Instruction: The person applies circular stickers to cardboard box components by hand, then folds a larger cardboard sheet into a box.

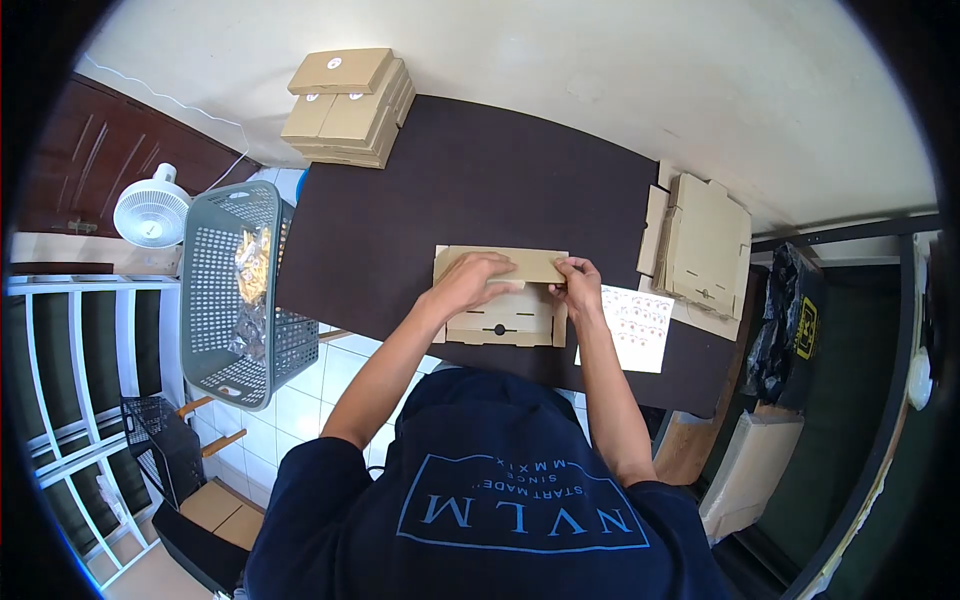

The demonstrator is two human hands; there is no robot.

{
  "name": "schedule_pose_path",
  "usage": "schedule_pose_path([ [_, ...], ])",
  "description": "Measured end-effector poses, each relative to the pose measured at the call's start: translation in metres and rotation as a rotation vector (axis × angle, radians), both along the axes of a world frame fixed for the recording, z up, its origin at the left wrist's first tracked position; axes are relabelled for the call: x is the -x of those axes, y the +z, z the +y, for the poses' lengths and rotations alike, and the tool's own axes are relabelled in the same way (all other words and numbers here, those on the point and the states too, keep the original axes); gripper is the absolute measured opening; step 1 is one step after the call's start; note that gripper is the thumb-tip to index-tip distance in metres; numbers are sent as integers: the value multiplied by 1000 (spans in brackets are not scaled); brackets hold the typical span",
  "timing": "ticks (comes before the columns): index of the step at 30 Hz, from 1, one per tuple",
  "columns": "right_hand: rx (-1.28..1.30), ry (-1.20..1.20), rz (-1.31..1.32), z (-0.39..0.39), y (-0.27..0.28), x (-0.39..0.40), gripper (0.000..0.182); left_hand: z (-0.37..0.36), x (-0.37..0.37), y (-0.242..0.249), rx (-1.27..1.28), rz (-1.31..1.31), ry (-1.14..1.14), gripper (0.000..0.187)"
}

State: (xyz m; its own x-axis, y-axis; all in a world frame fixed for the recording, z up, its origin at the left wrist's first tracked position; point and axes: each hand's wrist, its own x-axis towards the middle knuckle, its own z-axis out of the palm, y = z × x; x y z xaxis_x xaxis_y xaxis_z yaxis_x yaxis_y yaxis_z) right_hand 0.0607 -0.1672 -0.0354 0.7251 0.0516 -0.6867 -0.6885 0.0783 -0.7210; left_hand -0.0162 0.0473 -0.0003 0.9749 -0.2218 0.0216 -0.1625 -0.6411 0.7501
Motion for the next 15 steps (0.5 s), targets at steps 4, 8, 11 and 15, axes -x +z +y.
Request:
schedule_pose_path([
  [4,-20,46,-6,-4,-6,-9,19,5,-24,-4,-51,-74,-37,29],
  [8,-35,-20,-123,-5,26,-2,28,9,-40,1,-63,-131,41,21],
  [11,142,66,-176,-21,19,3,35,11,-53,7,-107,-148,25,20],
  [15,593,351,-364,-43,-21,17,41,15,-69,7,-294,-238,176,21],
])
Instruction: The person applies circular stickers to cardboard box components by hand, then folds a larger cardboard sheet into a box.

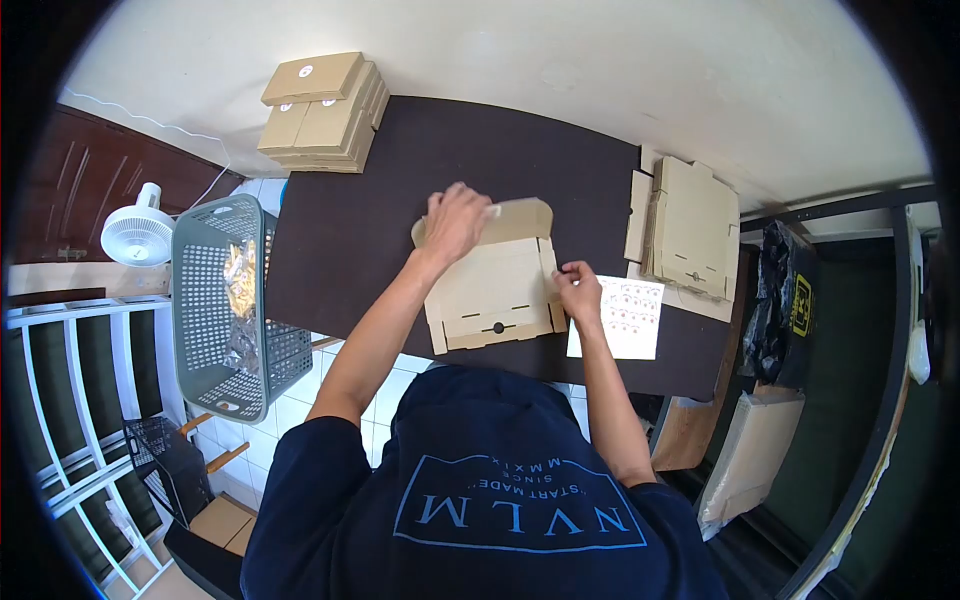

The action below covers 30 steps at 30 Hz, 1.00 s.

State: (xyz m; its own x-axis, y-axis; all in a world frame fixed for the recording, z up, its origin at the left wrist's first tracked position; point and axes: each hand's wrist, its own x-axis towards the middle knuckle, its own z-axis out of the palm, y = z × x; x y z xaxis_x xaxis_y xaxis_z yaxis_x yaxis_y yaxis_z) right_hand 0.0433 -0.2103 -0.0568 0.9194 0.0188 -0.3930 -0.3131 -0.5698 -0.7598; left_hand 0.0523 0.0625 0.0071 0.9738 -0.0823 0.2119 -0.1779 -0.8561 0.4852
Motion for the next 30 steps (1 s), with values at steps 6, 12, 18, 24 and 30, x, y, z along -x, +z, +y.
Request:
schedule_pose_path([
  [6,376,148,-187,10,8,27,39,7,29,15,279,-227,460,23],
  [12,89,241,-76,-11,-1,24,36,43,151,-32,205,291,247,27],
  [18,46,514,-260,-25,19,26,40,35,199,-41,177,383,183,38],
  [24,-75,543,-289,-35,3,28,28,47,191,-59,265,227,89,16],
  [30,-318,307,-6,-44,-18,50,21,53,189,-87,663,313,167,20],
])
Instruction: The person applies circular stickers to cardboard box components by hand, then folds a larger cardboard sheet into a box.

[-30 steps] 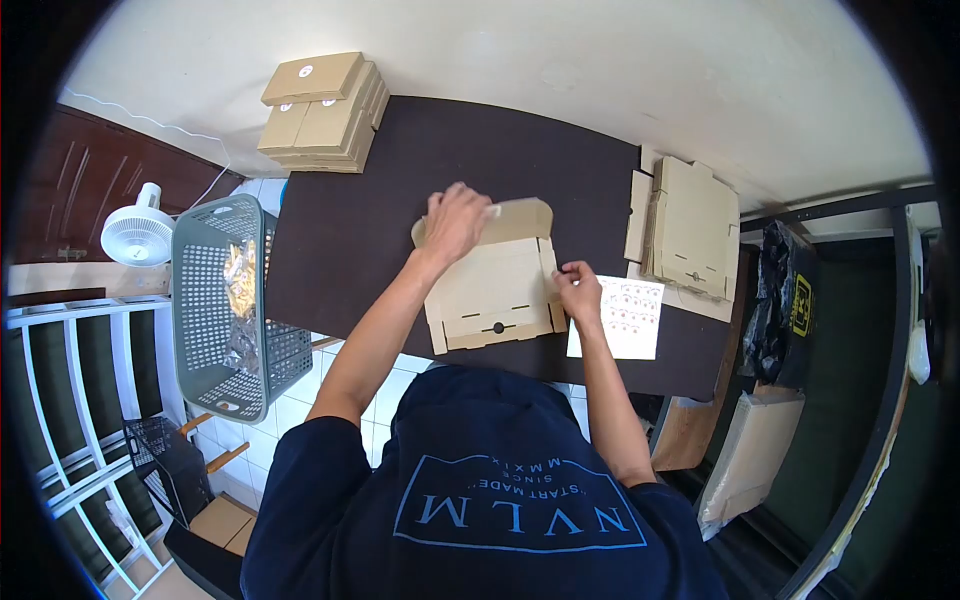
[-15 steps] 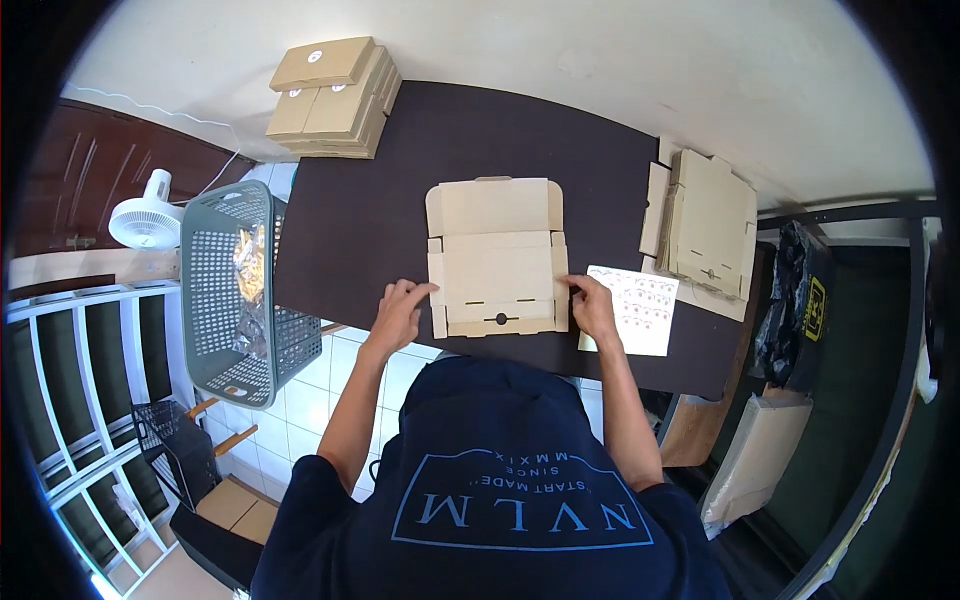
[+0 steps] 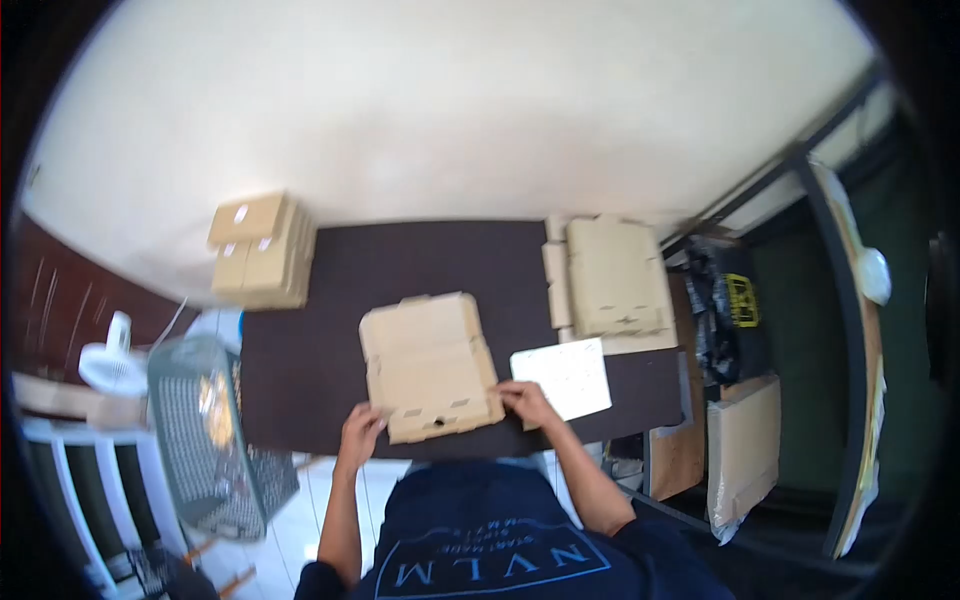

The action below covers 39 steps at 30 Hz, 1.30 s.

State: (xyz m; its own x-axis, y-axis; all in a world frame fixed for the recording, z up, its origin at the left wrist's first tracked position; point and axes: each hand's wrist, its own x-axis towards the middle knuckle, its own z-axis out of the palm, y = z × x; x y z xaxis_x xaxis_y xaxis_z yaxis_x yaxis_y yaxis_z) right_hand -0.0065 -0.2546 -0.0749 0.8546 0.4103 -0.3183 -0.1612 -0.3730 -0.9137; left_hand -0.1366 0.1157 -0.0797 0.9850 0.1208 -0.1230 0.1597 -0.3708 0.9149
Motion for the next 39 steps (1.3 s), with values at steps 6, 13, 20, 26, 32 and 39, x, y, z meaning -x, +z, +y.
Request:
schedule_pose_path([
  [6,-141,-10,31,0,-4,7,23,-17,-4,8,609,238,172,26],
  [13,-320,1,244,5,-11,26,23,-25,-1,-16,633,206,304,28],
  [20,-390,21,442,-1,-9,50,23,-28,24,-14,606,209,359,26],
  [26,-449,-133,476,-1,-1,80,21,-37,53,-2,593,205,305,32],
  [32,-278,-298,324,16,5,109,17,-60,66,15,750,172,173,48],
  [39,97,-309,2,26,26,122,13,-72,61,-5,481,153,233,39],
])
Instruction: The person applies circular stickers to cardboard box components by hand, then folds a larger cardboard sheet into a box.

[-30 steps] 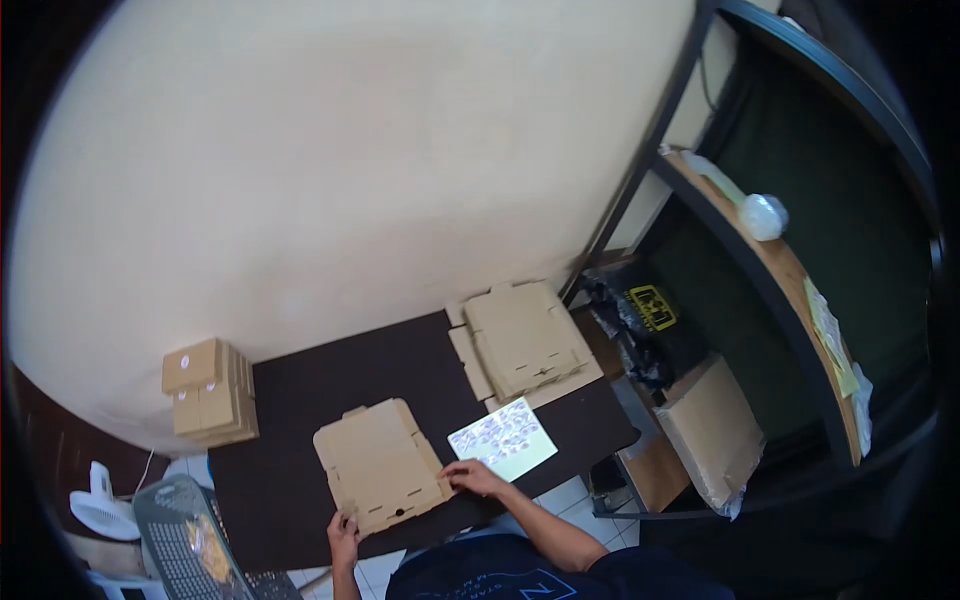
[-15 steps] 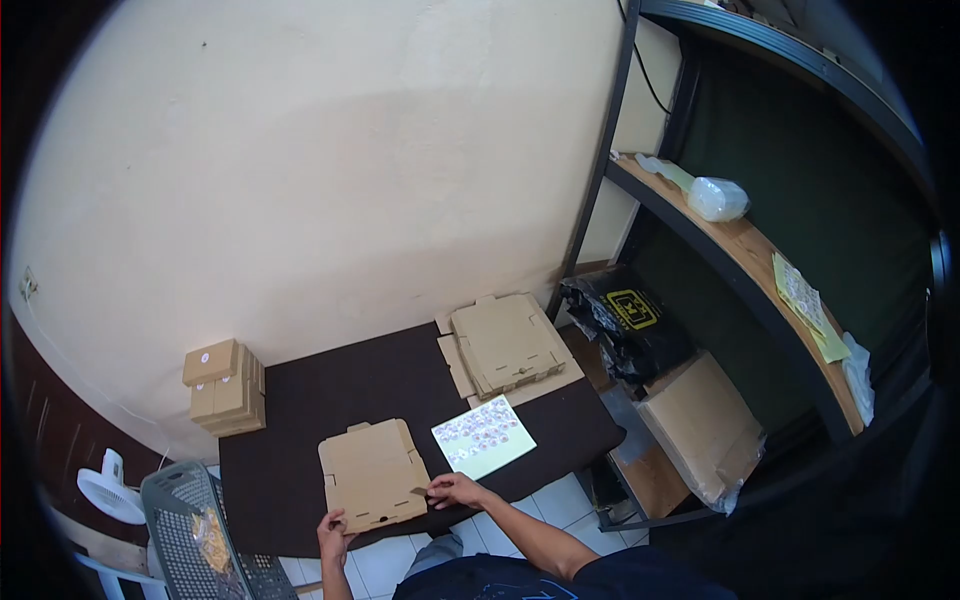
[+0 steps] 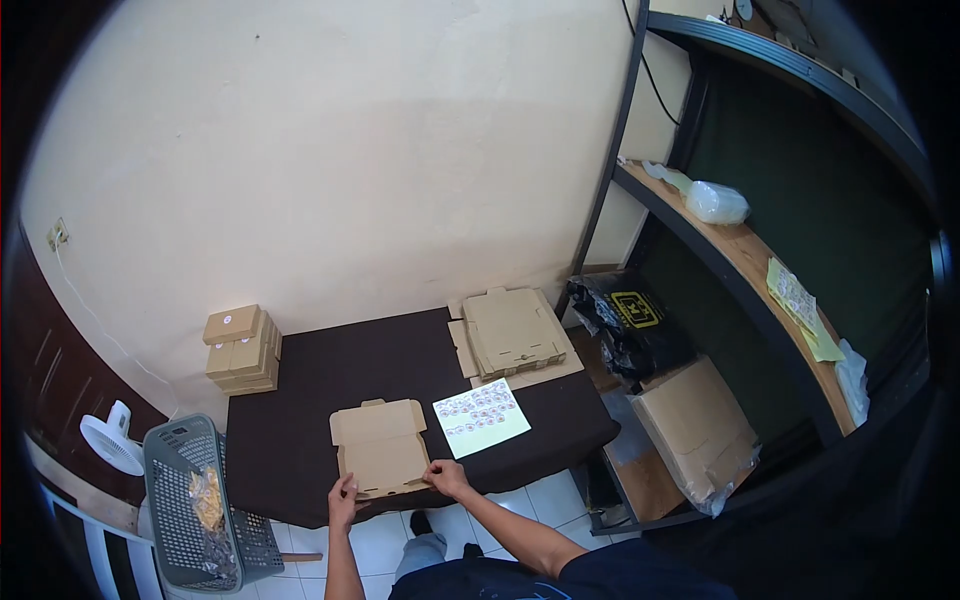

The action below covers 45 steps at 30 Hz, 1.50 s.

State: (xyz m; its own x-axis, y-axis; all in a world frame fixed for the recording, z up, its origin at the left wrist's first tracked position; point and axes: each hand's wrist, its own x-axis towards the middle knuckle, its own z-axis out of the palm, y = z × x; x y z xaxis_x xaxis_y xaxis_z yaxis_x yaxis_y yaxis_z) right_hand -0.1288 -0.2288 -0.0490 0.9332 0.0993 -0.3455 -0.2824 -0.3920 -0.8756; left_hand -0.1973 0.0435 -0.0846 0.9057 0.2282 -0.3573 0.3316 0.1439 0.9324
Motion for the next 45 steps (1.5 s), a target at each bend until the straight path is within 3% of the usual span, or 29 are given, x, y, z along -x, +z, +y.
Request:
schedule_pose_path([
  [3,98,38,-110,2,-28,1,12,-13,0,30,-68,98,10,53],
  [7,282,147,-321,1,-37,-10,15,0,-15,23,-109,135,-63,69],
  [12,219,143,-202,13,-10,-37,17,28,-44,9,-58,142,-75,70],
  [16,312,115,-377,35,-24,-60,20,46,-76,-2,-147,117,-123,72],
  [18,242,161,-449,42,-26,-73,29,56,-89,-13,-129,114,-85,71],
  [19,91,178,-306,47,2,-72,32,60,-95,-12,-126,159,-85,70],
  [22,158,356,-572,47,6,-78,38,69,-114,-8,-126,230,-74,67],
  [24,137,335,-354,50,2,-82,40,69,-108,-9,-137,249,-79,65],
  [26,146,312,-310,56,1,-89,39,71,-116,-4,-235,247,-140,58],
  [31,373,237,-185,69,0,-96,40,72,-109,16,73,327,-86,48],
  [33,415,210,-135,77,12,-98,39,69,-104,13,-170,240,-127,44],
  [36,428,207,-171,88,35,-93,36,57,-105,27,-311,321,-109,43],
  [37,424,206,-164,86,33,-91,36,56,-105,11,-315,328,-112,43],
  [39,426,332,-513,80,33,-84,31,52,-104,-20,-610,165,-31,48],
  [43,390,326,-385,72,23,-93,26,33,-101,69,-756,198,-23,58],
  [45,384,354,-380,73,26,-99,20,28,-95,88,-780,112,-200,51],
])
